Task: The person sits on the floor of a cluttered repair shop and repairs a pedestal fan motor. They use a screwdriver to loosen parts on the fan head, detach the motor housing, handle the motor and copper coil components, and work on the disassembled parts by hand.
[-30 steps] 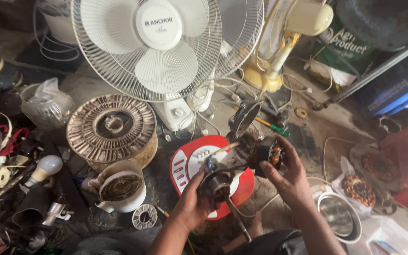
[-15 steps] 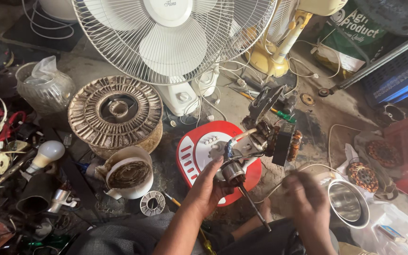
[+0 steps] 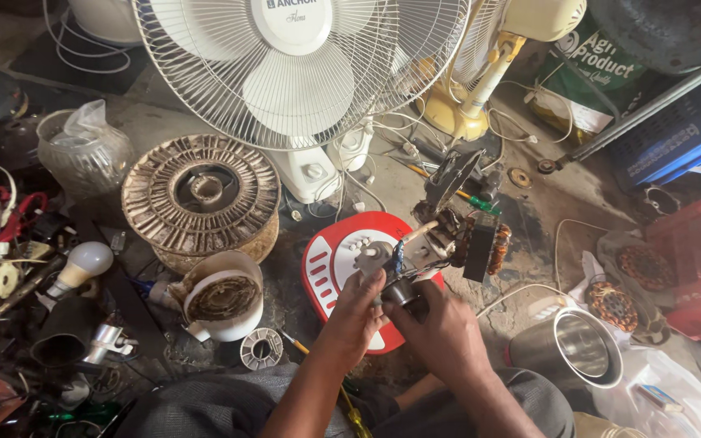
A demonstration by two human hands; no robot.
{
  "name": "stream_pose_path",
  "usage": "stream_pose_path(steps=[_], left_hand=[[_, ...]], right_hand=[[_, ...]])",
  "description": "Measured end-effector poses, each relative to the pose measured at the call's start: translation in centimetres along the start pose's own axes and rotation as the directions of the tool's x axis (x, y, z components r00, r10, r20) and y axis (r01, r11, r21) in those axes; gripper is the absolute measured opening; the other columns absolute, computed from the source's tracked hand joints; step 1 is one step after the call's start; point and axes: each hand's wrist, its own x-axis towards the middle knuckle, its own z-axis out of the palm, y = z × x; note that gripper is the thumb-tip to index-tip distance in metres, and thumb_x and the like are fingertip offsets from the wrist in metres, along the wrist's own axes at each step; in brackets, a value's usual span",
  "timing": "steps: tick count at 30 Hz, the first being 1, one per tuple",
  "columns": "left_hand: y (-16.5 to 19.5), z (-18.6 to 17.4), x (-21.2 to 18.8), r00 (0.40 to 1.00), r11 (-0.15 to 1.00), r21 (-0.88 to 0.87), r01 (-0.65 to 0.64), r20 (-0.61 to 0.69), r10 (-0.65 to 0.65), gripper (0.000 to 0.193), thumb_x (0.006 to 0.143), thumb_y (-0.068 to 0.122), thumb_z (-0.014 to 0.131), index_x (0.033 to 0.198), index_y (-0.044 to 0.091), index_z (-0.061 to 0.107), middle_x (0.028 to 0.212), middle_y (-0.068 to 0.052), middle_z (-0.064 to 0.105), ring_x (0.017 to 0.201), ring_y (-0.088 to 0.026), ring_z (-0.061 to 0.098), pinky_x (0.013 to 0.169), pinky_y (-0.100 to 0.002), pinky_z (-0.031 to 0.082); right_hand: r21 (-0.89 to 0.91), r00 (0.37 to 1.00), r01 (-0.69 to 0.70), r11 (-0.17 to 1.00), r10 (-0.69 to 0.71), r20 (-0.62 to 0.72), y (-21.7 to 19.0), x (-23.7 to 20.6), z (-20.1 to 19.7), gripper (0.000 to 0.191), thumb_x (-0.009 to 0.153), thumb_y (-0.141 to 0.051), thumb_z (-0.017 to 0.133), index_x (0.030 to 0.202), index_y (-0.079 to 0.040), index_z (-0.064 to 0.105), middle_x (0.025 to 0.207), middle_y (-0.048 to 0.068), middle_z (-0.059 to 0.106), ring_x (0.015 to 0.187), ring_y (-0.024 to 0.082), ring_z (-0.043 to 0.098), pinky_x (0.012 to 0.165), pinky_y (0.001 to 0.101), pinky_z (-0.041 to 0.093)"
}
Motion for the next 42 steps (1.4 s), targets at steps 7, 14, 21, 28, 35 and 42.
stream_pose_path(steps=[7, 14, 21, 28, 35, 42], left_hand=[[-0.5, 0.2, 0.7, 0.999, 0.997, -0.070, -0.034, 0.003, 0.034, 0.049, 0.087, 0.049, 0.071, 0.120, 0.016, 0.056, 0.106, 0.001, 0.062, 0.087, -0.009, 0.061, 0.081, -0.033, 0.051], [0.9, 1.7, -0.8, 0.993, 0.994, -0.005, -0.114, -0.038, 0.113, 0.054, 0.086, 0.046, 0.072, 0.124, 0.011, 0.056, 0.107, -0.001, 0.065, 0.092, -0.011, 0.065, 0.079, -0.033, 0.054], [0.6, 1.6, -0.4, 0.993, 0.996, 0.010, -0.087, -0.074, 0.087, 0.048, 0.090, 0.046, 0.069, 0.120, 0.009, 0.061, 0.101, -0.001, 0.066, 0.084, -0.011, 0.063, 0.078, -0.031, 0.054], [0.2, 1.4, 0.5, 0.990, 0.991, -0.027, -0.133, -0.054, 0.131, 0.041, 0.096, 0.040, 0.070, 0.123, 0.010, 0.062, 0.098, -0.002, 0.065, 0.079, -0.010, 0.061, 0.070, -0.029, 0.051], [0.1, 0.9, 0.5, 0.992, 0.991, -0.039, -0.124, -0.008, 0.124, 0.038, 0.091, 0.038, 0.067, 0.118, 0.011, 0.061, 0.101, -0.004, 0.071, 0.084, -0.016, 0.070, 0.070, -0.032, 0.057], [-0.9, 0.0, 1.9, 0.995, 0.995, -0.033, -0.093, -0.039, 0.091, 0.041, 0.091, 0.039, 0.070, 0.117, 0.009, 0.062, 0.103, -0.002, 0.068, 0.083, -0.010, 0.066, 0.068, -0.030, 0.053]], right_hand=[[0.699, 0.706, -0.708, 0.097, 0.084, 0.703, 5.7, 1.6, 2.2, 0.043, 0.097, -0.047, 0.057, 0.101, -0.005, 0.066, 0.069, 0.006, 0.065, 0.050, 0.014, 0.056, 0.043, 0.0290, 0.043], [0.453, 0.982, -0.175, 0.874, 0.120, 0.148, 4.1, -0.2, 3.1, 0.041, 0.096, -0.042, 0.064, 0.108, -0.003, 0.066, 0.065, 0.002, 0.060, 0.050, 0.009, 0.048, 0.043, 0.0291, 0.038], [0.673, 0.883, -0.460, 0.579, 0.219, 0.415, 4.0, -0.6, 3.0, 0.043, 0.103, -0.043, 0.061, 0.113, -0.002, 0.068, 0.063, -0.001, 0.051, 0.046, 0.009, 0.045, 0.040, 0.0278, 0.034], [0.768, 0.865, -0.494, 0.407, 0.143, 0.481, 4.9, -1.0, 3.3, 0.048, 0.098, -0.053, 0.062, 0.112, -0.007, 0.055, 0.058, 0.004, 0.060, 0.038, 0.012, 0.052, 0.036, 0.0295, 0.041], [0.152, 0.998, -0.060, 0.986, 0.059, 0.011, 5.5, -0.4, 5.1, 0.044, 0.100, -0.052, 0.062, 0.111, -0.010, 0.064, 0.064, 0.011, 0.071, 0.054, 0.019, 0.068, 0.051, 0.0363, 0.051], [0.790, 0.792, -0.610, 0.071, 0.029, 0.609, 6.8, -0.7, 4.8, 0.046, 0.104, -0.051, 0.052, 0.108, -0.006, 0.061, 0.053, -0.002, 0.048, 0.034, 0.011, 0.040, 0.031, 0.0285, 0.031]])
